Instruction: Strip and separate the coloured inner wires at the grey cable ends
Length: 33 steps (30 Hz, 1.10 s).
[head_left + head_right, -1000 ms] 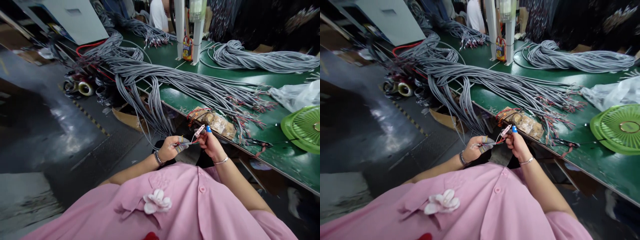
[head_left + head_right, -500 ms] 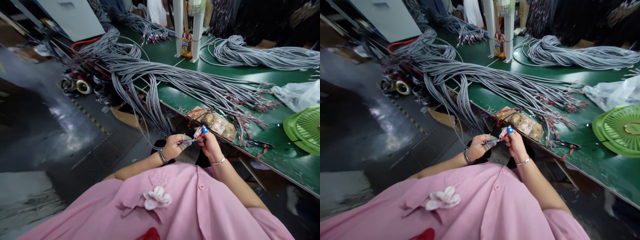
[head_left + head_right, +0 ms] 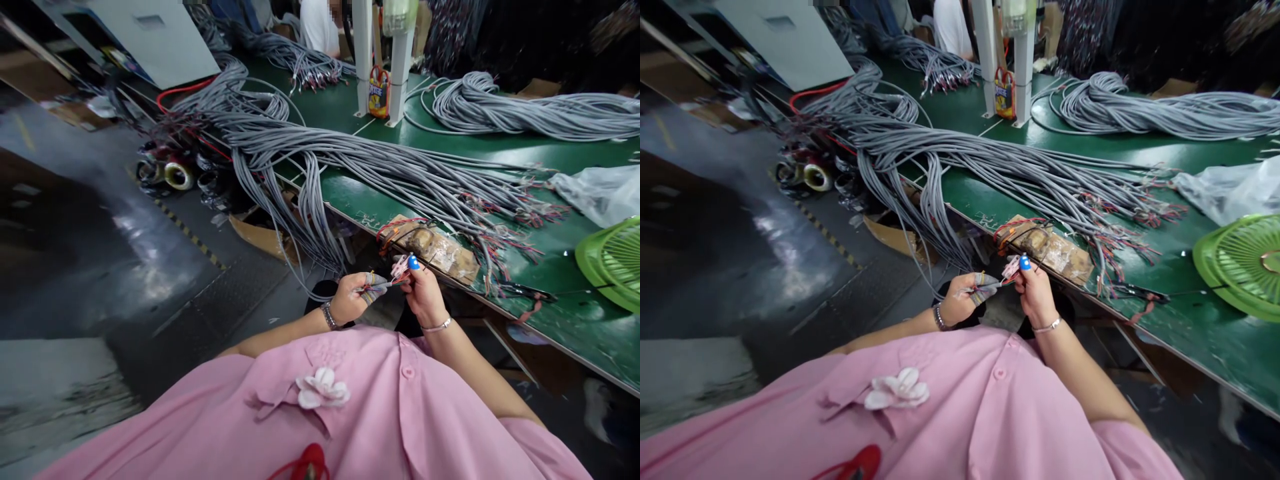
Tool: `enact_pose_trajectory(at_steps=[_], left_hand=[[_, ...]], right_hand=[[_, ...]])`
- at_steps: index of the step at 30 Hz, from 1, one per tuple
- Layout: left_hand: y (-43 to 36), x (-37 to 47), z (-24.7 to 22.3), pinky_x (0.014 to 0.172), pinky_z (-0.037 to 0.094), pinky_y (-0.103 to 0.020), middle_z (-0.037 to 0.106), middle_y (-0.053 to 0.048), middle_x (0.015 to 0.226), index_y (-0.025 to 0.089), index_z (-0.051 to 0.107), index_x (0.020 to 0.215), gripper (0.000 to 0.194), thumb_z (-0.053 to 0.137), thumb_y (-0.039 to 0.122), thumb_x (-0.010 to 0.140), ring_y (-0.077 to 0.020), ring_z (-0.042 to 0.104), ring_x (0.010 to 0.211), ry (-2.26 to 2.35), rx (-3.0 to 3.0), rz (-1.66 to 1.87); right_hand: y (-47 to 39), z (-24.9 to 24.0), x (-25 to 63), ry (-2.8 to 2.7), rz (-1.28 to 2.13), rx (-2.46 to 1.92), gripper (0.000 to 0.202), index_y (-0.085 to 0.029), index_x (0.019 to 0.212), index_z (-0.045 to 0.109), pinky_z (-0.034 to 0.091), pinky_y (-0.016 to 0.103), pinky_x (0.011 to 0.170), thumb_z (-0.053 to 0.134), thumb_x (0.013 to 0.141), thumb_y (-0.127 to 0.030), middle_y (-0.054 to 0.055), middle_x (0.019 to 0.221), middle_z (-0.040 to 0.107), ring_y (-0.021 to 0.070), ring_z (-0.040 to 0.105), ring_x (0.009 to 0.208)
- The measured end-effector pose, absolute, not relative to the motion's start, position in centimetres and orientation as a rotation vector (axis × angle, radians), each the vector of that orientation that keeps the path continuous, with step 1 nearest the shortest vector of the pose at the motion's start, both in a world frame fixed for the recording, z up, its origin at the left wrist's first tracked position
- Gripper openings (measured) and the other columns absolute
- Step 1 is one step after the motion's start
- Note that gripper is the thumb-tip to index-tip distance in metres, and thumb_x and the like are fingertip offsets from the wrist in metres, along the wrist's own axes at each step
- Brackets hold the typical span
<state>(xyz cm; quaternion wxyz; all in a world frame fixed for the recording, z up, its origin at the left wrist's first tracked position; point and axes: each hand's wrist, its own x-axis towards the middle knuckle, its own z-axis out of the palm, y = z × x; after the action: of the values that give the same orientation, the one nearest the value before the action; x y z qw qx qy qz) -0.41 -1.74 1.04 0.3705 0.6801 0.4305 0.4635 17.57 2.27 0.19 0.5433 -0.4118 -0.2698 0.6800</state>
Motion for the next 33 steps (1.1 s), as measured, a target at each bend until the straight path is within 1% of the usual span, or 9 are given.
enact_pose_trajectory(at_steps=[3,7,12,16,19,23,27,29,33], left_hand=[[-1.8,-0.6,1.1,0.074,0.058,-0.026,0.076,-0.010,0.087,0.011,0.074,0.096,0.023,0.071,0.030,0.084,-0.0159,0.070,0.076,1.123,1.736,1.193],[-1.8,-0.6,0.8,0.074,0.058,-0.026,0.076,-0.009,0.086,0.011,0.074,0.096,0.023,0.070,0.030,0.084,-0.0154,0.070,0.076,1.138,1.738,1.184],[-1.8,-0.2,0.6,0.074,0.057,-0.025,0.075,-0.010,0.088,0.011,0.074,0.094,0.022,0.070,0.030,0.084,-0.0149,0.069,0.076,1.106,1.740,1.160],[-1.9,-0.4,1.0,0.071,0.057,-0.025,0.075,-0.010,0.085,0.010,0.075,0.094,0.024,0.070,0.031,0.085,-0.0149,0.069,0.074,1.111,1.741,1.148],[-2.4,-1.1,1.4,0.069,0.056,-0.024,0.075,-0.010,0.082,0.010,0.075,0.091,0.025,0.069,0.033,0.085,-0.0149,0.069,0.071,1.099,1.780,1.105],[-3.7,-2.3,1.5,0.070,0.056,-0.026,0.074,-0.009,0.077,0.012,0.075,0.090,0.025,0.068,0.035,0.086,-0.0153,0.068,0.070,1.059,1.915,1.037],[-4.9,-2.8,1.1,0.074,0.056,-0.028,0.073,-0.009,0.076,0.012,0.076,0.091,0.026,0.067,0.037,0.086,-0.0155,0.068,0.072,1.021,1.985,1.038],[-5.1,-2.7,0.8,0.074,0.056,-0.028,0.073,-0.009,0.077,0.012,0.075,0.094,0.030,0.067,0.040,0.086,-0.0152,0.067,0.073,1.032,1.895,1.022],[-4.7,-1.7,0.0,0.074,0.055,-0.027,0.073,-0.011,0.085,0.010,0.074,0.100,0.041,0.064,0.048,0.087,-0.0151,0.067,0.077,0.940,1.514,0.870]], right_hand=[[2.2,0.4,17.6,-0.671,1.614,-0.979,0.040,-0.017,0.067,0.062,0.019,0.020,0.036,0.075,0.074,-0.054,0.000,0.058,0.058,0.0055,0.032,0.043],[2.2,0.5,17.7,-0.665,1.629,-0.965,0.041,-0.016,0.067,0.063,0.019,0.019,0.036,0.076,0.074,-0.055,-0.001,0.056,0.056,0.0049,0.031,0.043],[2.1,0.1,17.4,-0.625,1.627,-0.984,0.041,-0.016,0.069,0.063,0.021,0.019,0.036,0.076,0.074,-0.054,0.001,0.059,0.060,0.0056,0.038,0.044],[2.0,-0.4,17.5,-0.577,1.666,-0.986,0.048,-0.017,0.074,0.063,0.019,0.018,0.033,0.070,0.076,-0.064,0.001,0.062,0.062,0.0061,0.041,0.044],[1.7,-0.5,17.9,-0.514,1.744,-0.960,0.052,-0.017,0.077,0.061,0.016,0.017,0.032,0.068,0.074,-0.069,0.004,0.070,0.067,0.0054,0.042,0.044],[0.9,-0.5,18.7,-0.493,1.784,-0.961,0.048,-0.018,0.078,0.061,0.016,0.017,0.031,0.070,0.075,-0.065,0.007,0.080,0.072,0.0053,0.043,0.045],[-0.2,-0.5,19.2,-0.596,1.814,-0.974,0.046,-0.016,0.083,0.066,0.018,0.017,0.033,0.071,0.076,-0.061,0.008,0.083,0.072,0.0050,0.040,0.045],[-0.7,-0.4,19.4,-0.646,1.808,-0.975,0.046,-0.015,0.087,0.068,0.018,0.017,0.033,0.072,0.075,-0.059,0.007,0.083,0.072,0.0049,0.038,0.046],[-1.7,0.0,20.0,-0.776,1.707,-1.063,0.040,-0.017,0.088,0.069,0.021,0.018,0.035,0.072,0.077,-0.055,0.007,0.086,0.072,0.0054,0.039,0.047]])
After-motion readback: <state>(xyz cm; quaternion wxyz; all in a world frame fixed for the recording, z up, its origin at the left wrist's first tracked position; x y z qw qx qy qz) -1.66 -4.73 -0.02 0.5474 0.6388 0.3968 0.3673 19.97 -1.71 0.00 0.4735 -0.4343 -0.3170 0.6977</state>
